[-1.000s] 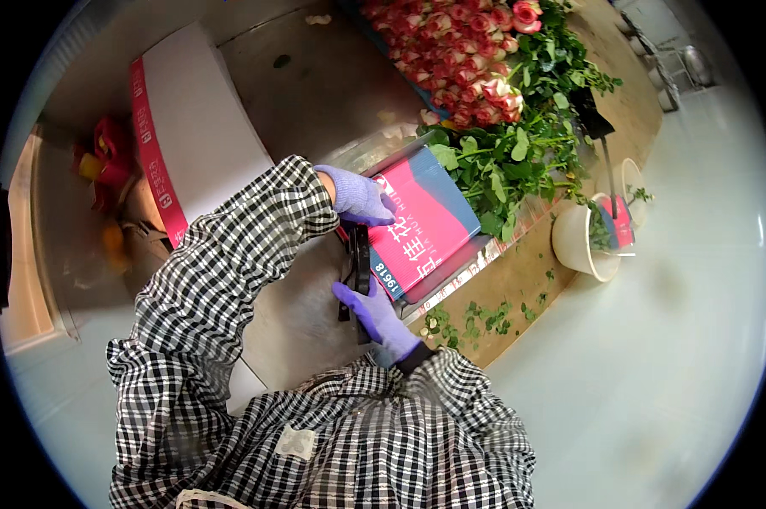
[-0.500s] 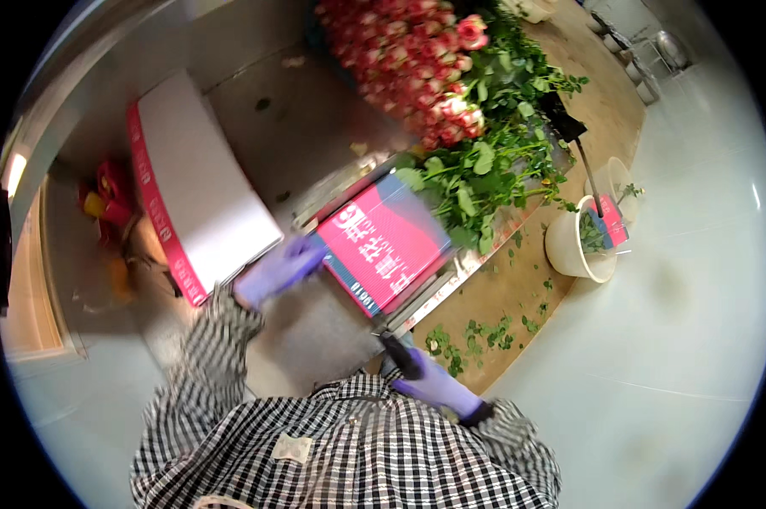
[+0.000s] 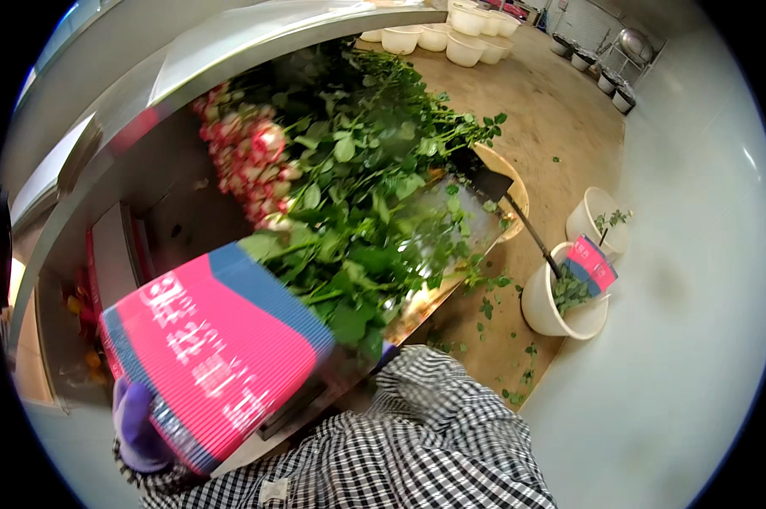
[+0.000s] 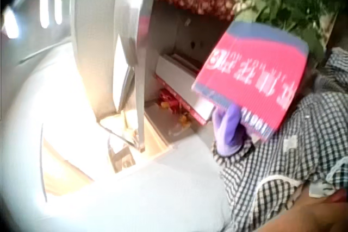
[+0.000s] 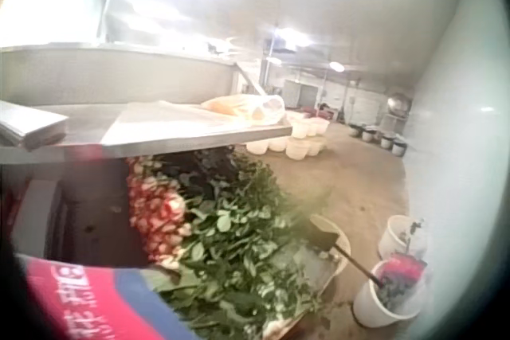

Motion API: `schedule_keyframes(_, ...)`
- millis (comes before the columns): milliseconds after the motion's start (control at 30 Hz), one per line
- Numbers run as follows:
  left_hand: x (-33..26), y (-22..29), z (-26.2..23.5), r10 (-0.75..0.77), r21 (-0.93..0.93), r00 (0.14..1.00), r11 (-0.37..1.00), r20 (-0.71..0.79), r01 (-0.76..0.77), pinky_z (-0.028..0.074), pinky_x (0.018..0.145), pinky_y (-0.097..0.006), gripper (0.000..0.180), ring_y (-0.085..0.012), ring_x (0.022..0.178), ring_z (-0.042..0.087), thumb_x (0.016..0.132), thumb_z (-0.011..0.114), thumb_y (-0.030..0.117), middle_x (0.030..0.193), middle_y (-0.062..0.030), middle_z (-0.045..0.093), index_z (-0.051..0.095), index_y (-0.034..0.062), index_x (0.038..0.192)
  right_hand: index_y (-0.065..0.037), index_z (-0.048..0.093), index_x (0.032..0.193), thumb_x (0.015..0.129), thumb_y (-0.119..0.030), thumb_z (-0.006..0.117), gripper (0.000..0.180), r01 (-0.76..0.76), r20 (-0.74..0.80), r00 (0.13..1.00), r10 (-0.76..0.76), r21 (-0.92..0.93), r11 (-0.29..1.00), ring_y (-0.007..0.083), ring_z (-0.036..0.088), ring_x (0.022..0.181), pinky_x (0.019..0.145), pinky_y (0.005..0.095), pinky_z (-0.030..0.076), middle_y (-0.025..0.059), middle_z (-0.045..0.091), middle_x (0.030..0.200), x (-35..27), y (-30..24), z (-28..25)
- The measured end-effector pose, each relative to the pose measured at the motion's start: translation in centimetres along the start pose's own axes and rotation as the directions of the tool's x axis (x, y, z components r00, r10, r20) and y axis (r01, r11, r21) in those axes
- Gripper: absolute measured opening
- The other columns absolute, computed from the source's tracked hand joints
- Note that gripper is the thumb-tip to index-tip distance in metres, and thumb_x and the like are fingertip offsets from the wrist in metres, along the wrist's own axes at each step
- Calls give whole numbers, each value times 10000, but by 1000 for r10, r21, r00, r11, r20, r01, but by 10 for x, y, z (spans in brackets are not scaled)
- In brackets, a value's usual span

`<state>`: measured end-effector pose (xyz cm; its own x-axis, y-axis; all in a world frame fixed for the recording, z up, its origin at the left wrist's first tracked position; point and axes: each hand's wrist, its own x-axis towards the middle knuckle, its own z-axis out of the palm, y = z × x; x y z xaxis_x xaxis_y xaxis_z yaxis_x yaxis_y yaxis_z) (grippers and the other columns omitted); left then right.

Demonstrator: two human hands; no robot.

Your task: The person arranges pink and white roses into a rectangular box, trims the stems with shears, wraps the bouquet in clear plastic, and secures it with a rubber band. The person repeats this process for multiple bouquets, placing finished units into a nearby bucket.

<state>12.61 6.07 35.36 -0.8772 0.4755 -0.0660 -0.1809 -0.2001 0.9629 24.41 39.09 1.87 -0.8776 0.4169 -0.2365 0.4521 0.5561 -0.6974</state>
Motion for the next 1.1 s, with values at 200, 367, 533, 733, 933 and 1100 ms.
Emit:
schedule_keyframes(200,-43,3,22,-62,25,984,997,-168,67,543,904,-403,410,-262,1006,666,924,551,181,1146,-168,663,537,-60,1255,-6,648,1017,843,-257,734,317,-23,129,991,41,-132,991,167,599,616,554,326,484,61,670,793,18,44,7)
schedule_keyframes(367,-52,-94,21,-157,37,939,984,-306,177,501,948,-366,553,-231,1109,623,854,640,97,1241,-142,633,477,-47,1363,-18,653,1000,850,-266,732,301,-81,243,969,45,141,987,163,598,617,561,325,485,57,664,776,4,53,-74)
schedule_keyframes(533,-1,-210,87,-304,-382,951,887,-63,259,562,903,-339,461,-228,1056,657,934,608,66,1213,-154,641,472,-43,1361,-29,658,984,858,-275,731,286,-360,518,834,190,251,899,159,597,618,568,323,487,54,658,760,8,104,-220)
schedule_keyframes(733,66,-332,146,-428,-93,890,903,-156,419,545,893,-315,573,-169,1008,639,888,734,153,1263,-112,620,461,-30,1358,-42,663,964,867,-285,729,270,-557,781,459,424,-119,822,155,596,619,576,322,489,49,651,741,13,152,-329)
schedule_keyframes(933,113,-325,185,251,941,939,301,-235,154,294,1130,-483,849,-379,1288,449,743,798,302,1324,-224,526,388,2,1422,9,444,1258,787,-412,757,705,121,732,634,250,-413,903,390,605,992,838,444,488,246,575,1103,77,65,-408)
schedule_keyframes(1100,218,-338,222,31,950,994,299,-108,94,339,1070,-464,479,-297,1168,533,802,720,410,1165,-96,630,648,100,1161,41,507,1191,712,-193,679,560,868,730,490,-476,-459,190,336,553,1001,880,429,419,198,555,1072,214,-31,-333)
